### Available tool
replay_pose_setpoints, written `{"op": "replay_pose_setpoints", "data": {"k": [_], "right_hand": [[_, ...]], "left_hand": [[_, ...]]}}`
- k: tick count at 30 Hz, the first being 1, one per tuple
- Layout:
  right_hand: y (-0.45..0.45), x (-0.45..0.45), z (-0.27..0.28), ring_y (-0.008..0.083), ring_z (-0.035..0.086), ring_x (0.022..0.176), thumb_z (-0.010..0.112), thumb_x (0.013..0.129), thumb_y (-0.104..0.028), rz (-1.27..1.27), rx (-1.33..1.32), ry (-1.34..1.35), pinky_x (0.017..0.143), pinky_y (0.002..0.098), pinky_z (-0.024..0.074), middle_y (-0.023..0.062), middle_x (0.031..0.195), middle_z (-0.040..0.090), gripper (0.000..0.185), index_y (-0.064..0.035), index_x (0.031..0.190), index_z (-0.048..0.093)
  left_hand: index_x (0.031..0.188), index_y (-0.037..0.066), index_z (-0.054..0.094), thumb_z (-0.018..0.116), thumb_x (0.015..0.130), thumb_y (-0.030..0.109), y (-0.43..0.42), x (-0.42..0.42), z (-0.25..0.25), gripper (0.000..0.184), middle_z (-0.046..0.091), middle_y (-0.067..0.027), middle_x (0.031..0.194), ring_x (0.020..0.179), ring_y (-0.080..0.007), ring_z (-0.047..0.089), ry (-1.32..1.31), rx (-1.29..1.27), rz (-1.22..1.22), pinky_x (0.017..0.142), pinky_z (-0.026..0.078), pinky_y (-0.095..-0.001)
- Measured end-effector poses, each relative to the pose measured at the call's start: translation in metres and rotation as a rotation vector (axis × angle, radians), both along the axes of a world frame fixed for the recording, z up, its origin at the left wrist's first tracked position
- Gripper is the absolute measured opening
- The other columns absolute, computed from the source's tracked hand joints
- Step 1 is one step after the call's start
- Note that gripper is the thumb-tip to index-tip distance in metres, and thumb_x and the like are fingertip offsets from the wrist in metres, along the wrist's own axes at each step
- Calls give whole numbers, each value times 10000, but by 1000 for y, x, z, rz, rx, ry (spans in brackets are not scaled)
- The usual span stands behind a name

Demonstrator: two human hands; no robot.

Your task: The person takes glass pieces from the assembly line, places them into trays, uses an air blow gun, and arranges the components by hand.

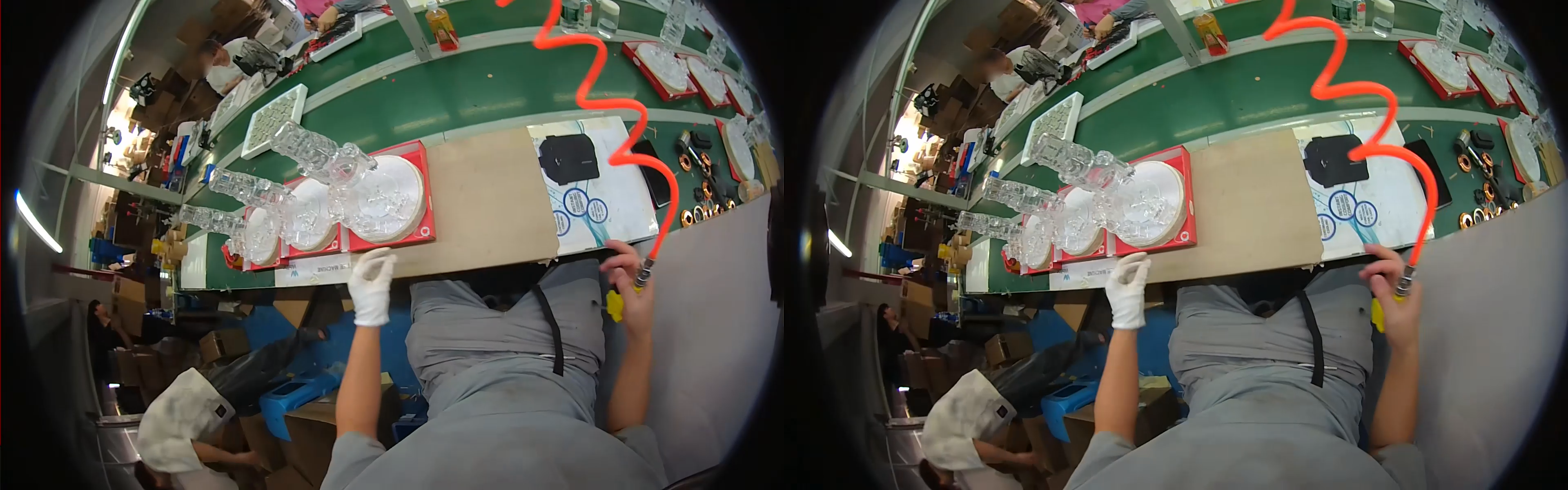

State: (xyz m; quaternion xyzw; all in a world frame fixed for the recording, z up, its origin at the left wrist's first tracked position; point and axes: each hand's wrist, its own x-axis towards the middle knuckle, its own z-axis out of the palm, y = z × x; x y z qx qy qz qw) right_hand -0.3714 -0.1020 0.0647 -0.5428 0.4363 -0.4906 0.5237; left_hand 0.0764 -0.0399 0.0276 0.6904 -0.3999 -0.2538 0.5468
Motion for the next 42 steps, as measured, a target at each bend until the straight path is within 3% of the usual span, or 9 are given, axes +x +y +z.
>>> {"op": "replay_pose_setpoints", "data": {"k": [2, 7, 10, 14, 20, 23, 29, 38, 42], "right_hand": [[6, 18, 9, 170, 609, 988, 605, 902, -16, 61, 13, 55, 878, 298, 463, 153, 1256, 631, 87, 3, 960, 668], [10, 64, 37, 173, 630, 1050, 647, 905, -25, 264, 26, 34, 923, 314, 481, 99, 1173, 685, 109, -6, 1003, 690], [11, 78, 46, 160, 636, 1021, 662, 912, -41, 294, 53, 29, 895, 302, 492, 92, 1153, 687, 120, 4, 1021, 683], [19, 83, 39, 140, 636, 1000, 665, 926, -60, 279, 101, -63, 880, 300, 501, 95, 1110, 692, 130, 16, 1031, 675], [27, 88, 33, 145, 650, 979, 704, 910, -75, 197, 140, -70, 852, 297, 523, 91, 1050, 698, 150, 7, 1030, 668], [27, 87, 45, 141, 657, 967, 740, 882, -66, 173, 180, -18, 823, 277, 531, 73, 1041, 691, 180, 2, 1031, 666], [21, 95, 32, 153, 653, 872, 772, 821, -20, 13, -192, 116, 749, 279, 523, 90, 1045, 682, 231, 12, 1027, 673], [21, 88, 23, 195, 645, 828, 763, 794, -9, -11, -194, 161, 734, 306, 505, 113, 984, 684, 165, 25, 939, 691], [21, 82, 30, 187, 651, 831, 748, 804, -6, -25, -128, 159, 739, 297, 505, 107, 978, 683, 150, 27, 940, 692]], "left_hand": [[1040, -20, 710, 705, 893, 18, 8, -48, 24, 152, 685, -85, 1165, 1013, -127, 634, 178, -53, -111, 878, 506, -262], [1178, -33, 654, 544, 1016, 408, 10, -133, 36, 482, 633, -164, 1273, 1203, -253, 582, 739, -204, -443, 1071, 408, -383], [1206, -13, 641, 515, 1000, 300, 9, -166, 41, 395, 614, -183, 1319, 1212, -293, 592, 809, -136, -514, 1083, 421, -428], [1245, -12, 622, 509, 1010, 316, 4, -170, 46, 419, 575, -173, 1373, 1255, -284, 562, 708, -131, -575, 1100, 399, -421], [1283, -35, 592, 476, 1013, 508, 4, -177, 46, 618, 546, -198, 1394, 1313, -285, 505, 575, -82, -649, 1134, 336, -398], [1320, -38, 562, 443, 1025, 472, 4, -180, 51, 602, 521, -219, 1416, 1318, -311, 506, 314, -156, -701, 1120, 358, -401], [1379, -30, 509, 424, 1032, 450, 6, -186, 65, 598, 480, -235, 1450, 1333, -352, 499, 94, -130, -760, 1080, 409, -403], [1401, -43, 486, 392, 1048, 446, 11, -189, 58, 610, 469, -232, 1454, 1358, -341, 469, 208, -136, -785, 1107, 381, -400], [1429, -8, 475, 376, 1027, 548, 12, -191, 52, 693, 467, -207, 1466, 1346, -333, 477, 341, 9, -738, 1131, 353, -406]]}}
